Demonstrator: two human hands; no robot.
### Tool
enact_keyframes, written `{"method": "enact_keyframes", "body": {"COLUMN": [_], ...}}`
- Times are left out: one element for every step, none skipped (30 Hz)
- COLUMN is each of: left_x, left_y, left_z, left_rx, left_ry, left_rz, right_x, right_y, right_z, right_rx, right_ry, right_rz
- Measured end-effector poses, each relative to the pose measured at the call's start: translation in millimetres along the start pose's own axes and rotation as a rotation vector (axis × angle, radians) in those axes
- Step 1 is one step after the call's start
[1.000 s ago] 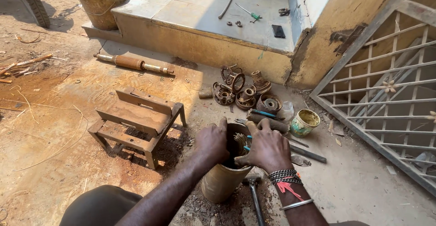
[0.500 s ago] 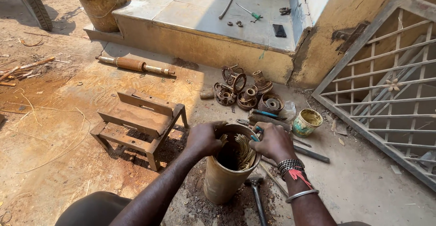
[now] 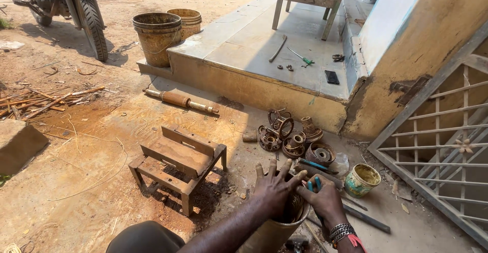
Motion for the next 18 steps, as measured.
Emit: {"method": "enact_keyframes", "body": {"left_x": [-4,-6,-7,-7,-6,-6,-5,-3,-2,3,6,7,10,11,14,17,17,18], "left_y": [5,9,13,16,13,6,-1,-4,-9,-7,-11,-14,-16,-18,-18,-23,-25,-25], "left_z": [-3,-4,-5,-4,-3,-4,-4,-3,-3,2,0,-1,-2,-6,-9,-16,-15,-18], "left_rx": [0.0,0.016,0.032,0.048,0.074,0.099,0.124,0.091,0.058,0.035,0.06,0.095,0.13,0.121,0.113,0.091,0.085,0.076], "left_ry": [-0.004,0.001,0.007,0.011,0.023,0.034,0.045,0.046,0.048,0.052,0.045,0.047,0.049,0.029,0.01,-0.016,-0.034,-0.059], "left_rz": [-0.026,-0.033,-0.039,-0.046,-0.007,0.031,0.07,0.067,0.064,0.05,0.06,0.065,0.07,0.052,0.035,0.025,0.01,-0.006], "right_x": [0,3,6,10,14,12,9,10,9,13,10,12,16,15,21,23,29,36], "right_y": [-1,-3,-4,-4,-4,-3,-1,-1,1,-3,-7,-18,-27,-37,-49,-58,-68,-73], "right_z": [-4,-4,-5,1,7,8,7,7,6,10,10,15,13,6,-1,-13,-25,-38], "right_rx": [0.025,0.047,0.068,0.057,0.046,0.034,-0.064,-0.158,-0.252,-0.322,-0.392,-0.453,-0.405,-0.357,-0.309,-0.169,-0.029,0.107], "right_ry": [-0.035,-0.063,-0.09,-0.057,-0.024,0.008,0.015,0.022,0.03,0.025,0.021,0.027,-0.022,-0.079,-0.135,-0.172,-0.207,-0.245], "right_rz": [0.016,0.035,0.053,0.038,0.022,0.007,-0.027,-0.063,-0.098,-0.09,-0.081,-0.064,-0.051,-0.038,-0.027,-0.001,0.024,0.042]}}
Point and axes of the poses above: each hand's wrist, its own x-axis away from the middle knuckle, its own y-axis out of the palm, z = x × y, the point moved 10 cm from there along -x, towards the middle knuckle, and after that the axes turned 9 degrees about x, right-handed, at the moved point
